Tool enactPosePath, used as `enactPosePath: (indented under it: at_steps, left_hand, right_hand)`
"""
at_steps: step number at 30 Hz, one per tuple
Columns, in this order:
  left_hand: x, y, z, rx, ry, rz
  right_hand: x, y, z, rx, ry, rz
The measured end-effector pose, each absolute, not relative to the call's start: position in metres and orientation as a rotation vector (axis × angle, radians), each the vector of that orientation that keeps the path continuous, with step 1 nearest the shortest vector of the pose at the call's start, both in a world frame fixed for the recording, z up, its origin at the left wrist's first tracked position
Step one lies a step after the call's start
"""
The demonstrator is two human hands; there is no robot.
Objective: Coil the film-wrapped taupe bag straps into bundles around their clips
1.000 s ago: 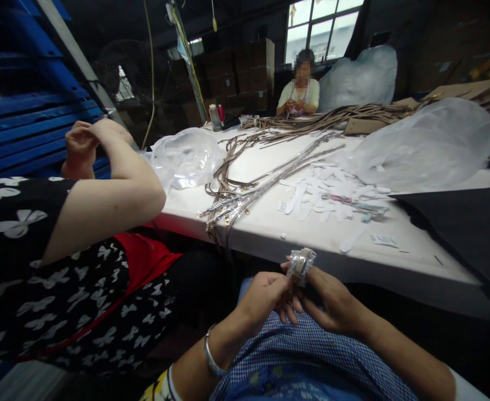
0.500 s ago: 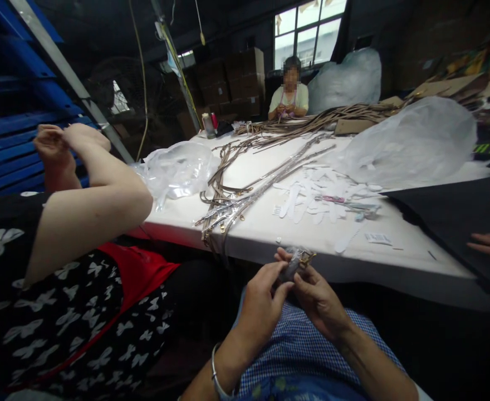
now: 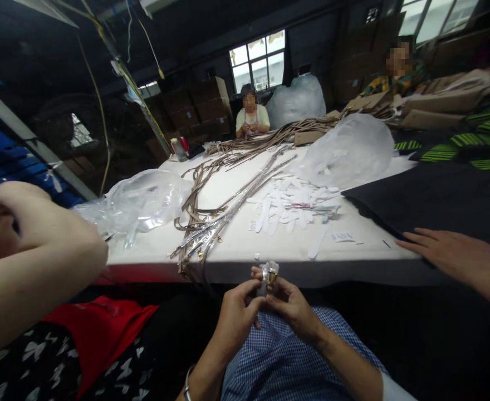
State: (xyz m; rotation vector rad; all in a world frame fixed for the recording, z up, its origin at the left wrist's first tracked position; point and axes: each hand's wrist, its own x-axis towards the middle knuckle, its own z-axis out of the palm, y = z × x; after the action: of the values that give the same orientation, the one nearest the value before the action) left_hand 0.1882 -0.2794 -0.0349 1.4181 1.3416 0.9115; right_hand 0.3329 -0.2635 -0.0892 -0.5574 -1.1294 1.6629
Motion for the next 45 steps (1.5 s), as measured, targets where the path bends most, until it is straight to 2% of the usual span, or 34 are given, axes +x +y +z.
enactPosePath:
  at_steps: [5, 8, 14, 19, 21, 24, 26, 29, 38, 45]
  left_hand:
    - [0.191, -0.280, -0.047, 1.256, 1.247, 1.042]
    - [0.192, -0.281, -0.053, 1.195, 1.259, 1.078]
    - [0.200, -0.283, -0.056, 1.152, 1.198, 1.150]
    - [0.192, -0.269, -0.053, 1.034, 1.184, 1.363]
    - [0.182, -0.259, -0.049, 1.007, 1.214, 1.467]
    - [0.172, -0.247, -0.044, 1.106, 1.243, 1.451]
    - [0.172, -0.244, -0.044, 1.165, 1.270, 1.385]
    - [0.176, -0.243, -0.052, 1.181, 1.294, 1.328]
    - [0.166, -0.237, -0.064, 1.371, 1.272, 1.355]
    - [0.157, -0.234, -0.060, 1.473, 1.308, 1.353]
  right_hand:
    - [0.340, -0.260, -0.088, -0.570, -1.267, 1.630]
    - [0.341, -0.257, -0.090, -0.645, -1.406, 1.495]
    - [0.330, -0.263, -0.099, -0.933, -1.421, 0.942]
    - [0.356, -0.256, -0.086, -0.905, -1.635, 0.442]
    - [0.380, -0.238, -0.073, -1.061, -1.668, 0.267]
    - [0.419, -0.199, -0.052, -1.641, -1.658, 0.078]
    - [0.436, -0.175, -0.042, -2.076, -1.746, 0.049]
    - [0.443, -0.155, -0.035, -2.309, -1.804, 0.052]
    - [0.455, -0.154, -0.030, -2.344, -2.056, 0.083]
    - [0.462, -0.159, -0.032, -2.267, -2.022, 0.027]
